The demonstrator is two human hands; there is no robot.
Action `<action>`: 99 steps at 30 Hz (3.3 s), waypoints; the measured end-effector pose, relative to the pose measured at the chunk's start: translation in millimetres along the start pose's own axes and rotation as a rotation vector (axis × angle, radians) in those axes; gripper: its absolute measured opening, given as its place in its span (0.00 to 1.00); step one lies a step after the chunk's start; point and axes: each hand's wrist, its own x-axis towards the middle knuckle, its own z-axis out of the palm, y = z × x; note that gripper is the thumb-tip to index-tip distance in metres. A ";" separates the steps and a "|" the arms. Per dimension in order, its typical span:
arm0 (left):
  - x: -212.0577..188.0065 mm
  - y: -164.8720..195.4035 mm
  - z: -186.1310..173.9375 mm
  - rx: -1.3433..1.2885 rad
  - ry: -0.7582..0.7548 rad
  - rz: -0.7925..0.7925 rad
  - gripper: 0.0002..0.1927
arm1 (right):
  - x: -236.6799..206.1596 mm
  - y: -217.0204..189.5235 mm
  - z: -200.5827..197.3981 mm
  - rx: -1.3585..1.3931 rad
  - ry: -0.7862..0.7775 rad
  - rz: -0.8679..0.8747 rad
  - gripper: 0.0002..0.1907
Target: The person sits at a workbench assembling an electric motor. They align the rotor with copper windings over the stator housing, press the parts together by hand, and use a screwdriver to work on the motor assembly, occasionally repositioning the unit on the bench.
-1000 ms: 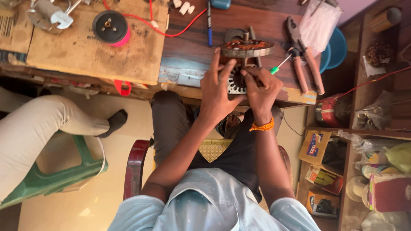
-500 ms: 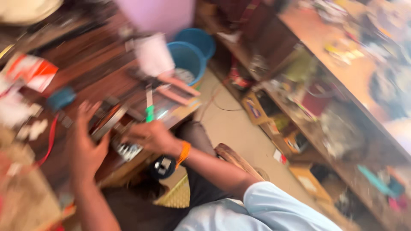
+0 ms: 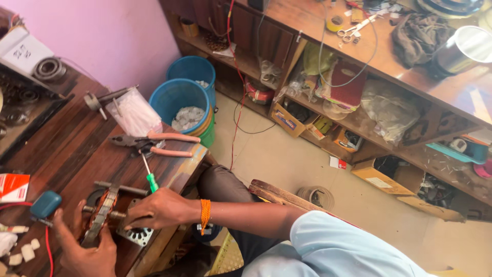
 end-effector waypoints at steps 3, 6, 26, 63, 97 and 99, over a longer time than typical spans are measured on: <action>0.7 -40.2 22.2 -0.239 0.042 0.217 0.43 | -1.6 7.9 2.3 0.038 -0.002 -0.031 0.07; 11.0 -85.0 39.2 -0.422 -0.045 0.195 0.38 | -6.8 13.4 6.0 0.087 -0.001 -0.049 0.08; 44.2 -106.9 45.9 -0.147 -0.193 0.286 0.19 | -18.3 39.7 30.7 0.112 0.006 -0.045 0.10; 0.7 4.2 -9.0 -0.051 0.383 0.345 0.23 | 101.6 -52.8 -50.2 -0.203 -0.176 -0.148 0.04; 72.9 -36.7 -58.5 -0.621 -0.402 0.192 0.09 | 77.8 -84.6 -28.2 -0.123 -0.242 -0.004 0.04; 72.4 -34.5 -62.5 -0.631 -0.415 0.200 0.09 | 72.7 -78.3 -24.5 -0.105 -0.228 0.007 0.04</action>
